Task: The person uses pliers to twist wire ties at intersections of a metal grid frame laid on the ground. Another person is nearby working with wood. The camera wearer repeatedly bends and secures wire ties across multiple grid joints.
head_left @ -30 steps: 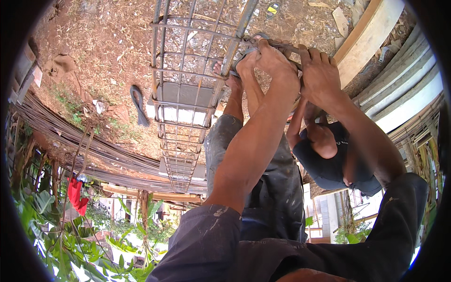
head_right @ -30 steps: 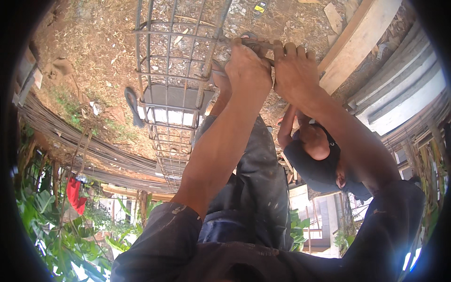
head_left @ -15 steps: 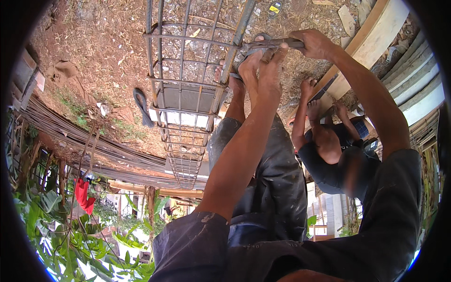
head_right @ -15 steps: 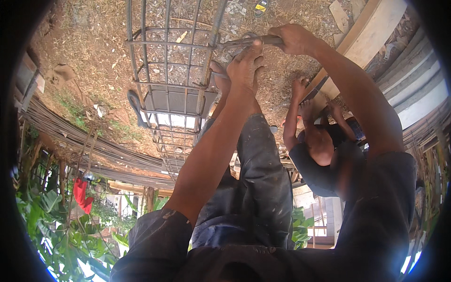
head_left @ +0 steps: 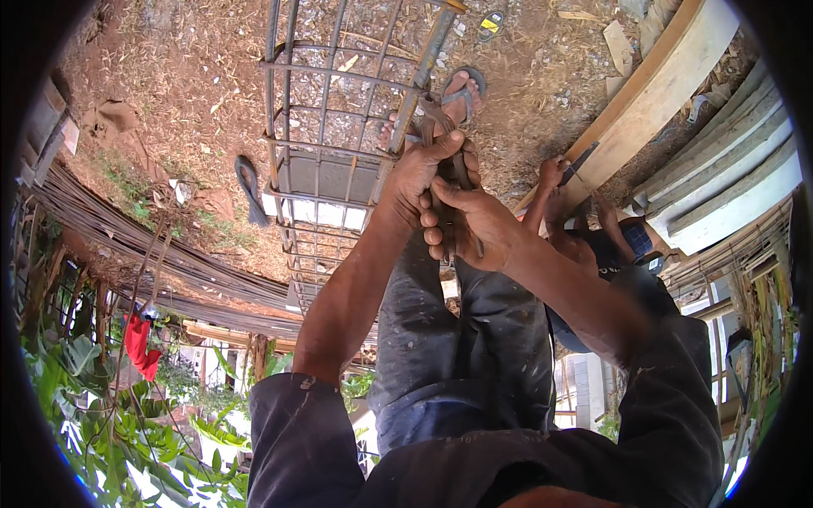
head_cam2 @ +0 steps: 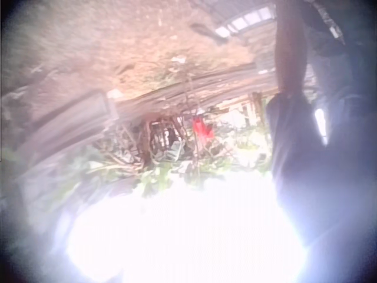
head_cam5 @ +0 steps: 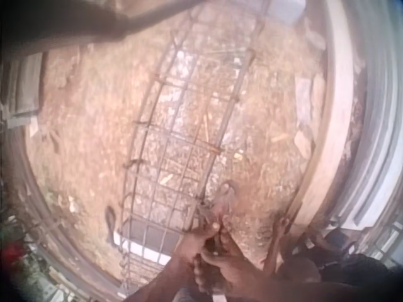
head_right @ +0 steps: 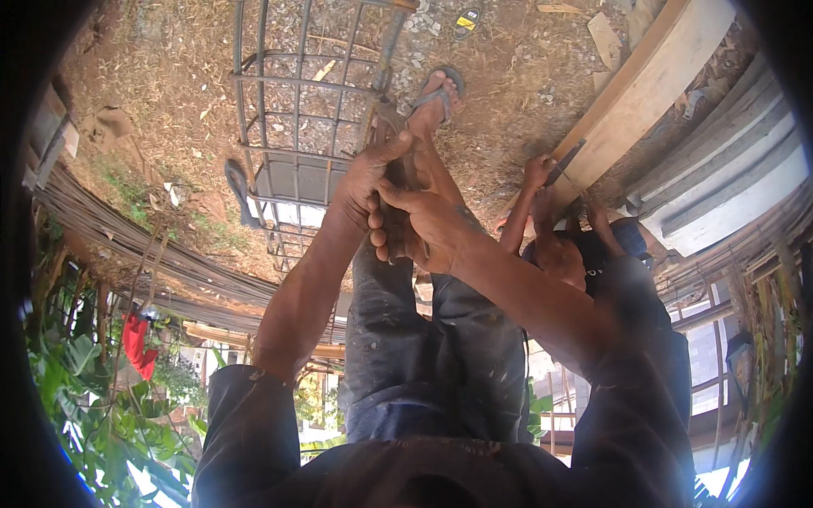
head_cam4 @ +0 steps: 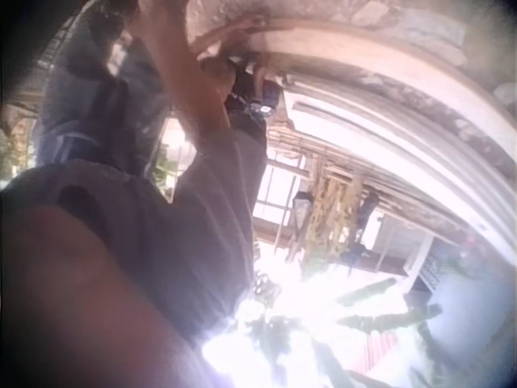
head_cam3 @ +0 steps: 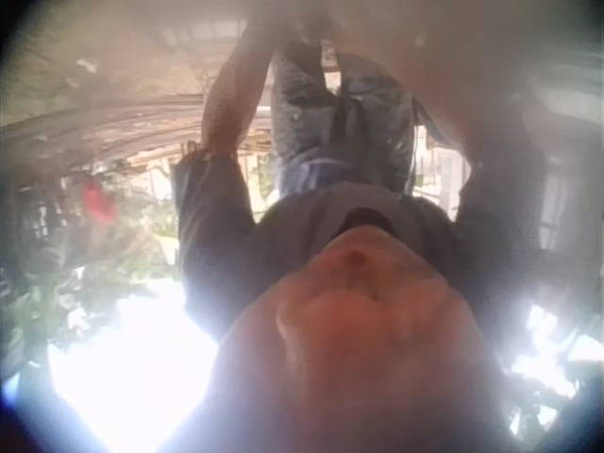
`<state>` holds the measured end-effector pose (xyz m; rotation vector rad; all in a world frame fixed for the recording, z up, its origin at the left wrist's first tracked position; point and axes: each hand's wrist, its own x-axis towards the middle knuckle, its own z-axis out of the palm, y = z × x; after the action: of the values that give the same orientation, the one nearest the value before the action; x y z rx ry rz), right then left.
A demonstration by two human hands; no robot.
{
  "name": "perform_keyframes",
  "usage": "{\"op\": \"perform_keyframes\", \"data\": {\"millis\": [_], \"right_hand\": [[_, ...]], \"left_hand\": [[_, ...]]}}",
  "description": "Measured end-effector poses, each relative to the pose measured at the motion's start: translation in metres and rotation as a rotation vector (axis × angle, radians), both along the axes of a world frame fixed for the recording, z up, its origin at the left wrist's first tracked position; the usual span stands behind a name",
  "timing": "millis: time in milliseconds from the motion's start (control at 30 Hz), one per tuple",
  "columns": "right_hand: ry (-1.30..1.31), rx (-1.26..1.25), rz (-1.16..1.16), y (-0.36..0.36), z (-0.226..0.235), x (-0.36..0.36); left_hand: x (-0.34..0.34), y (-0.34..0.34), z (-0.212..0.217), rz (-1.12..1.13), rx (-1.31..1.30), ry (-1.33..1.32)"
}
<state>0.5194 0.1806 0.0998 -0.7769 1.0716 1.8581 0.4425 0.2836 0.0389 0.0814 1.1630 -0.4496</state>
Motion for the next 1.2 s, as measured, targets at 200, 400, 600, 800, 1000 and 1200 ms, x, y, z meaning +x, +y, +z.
{"op": "perform_keyframes", "data": {"millis": [200,400,600,800,1000,1200], "right_hand": [[-1.281,0.355,1.719,-0.047,-0.006,0.072],[-1.488,0.439,1.687,-0.068,-0.131,0.109],[-1.436,0.708,1.573,-0.087,-0.178,0.117],[-0.113,0.106,0.804,-0.07,-0.066,0.054],[-0.152,0.251,0.747,-0.044,-0.045,0.092],[-0.129,0.366,0.823,-0.042,-0.063,0.111]], "left_hand": [[0.076,-0.071,-0.002,0.192,0.431,0.406],[0.092,-0.097,-0.054,0.342,0.62,0.318],[0.076,-0.091,-0.023,-0.114,0.717,0.1],[0.018,-0.102,0.044,-0.025,0.856,0.194],[0.004,-0.076,-0.004,0.273,0.949,0.421],[0.016,-0.073,-0.012,0.505,0.342,0.077]]}}
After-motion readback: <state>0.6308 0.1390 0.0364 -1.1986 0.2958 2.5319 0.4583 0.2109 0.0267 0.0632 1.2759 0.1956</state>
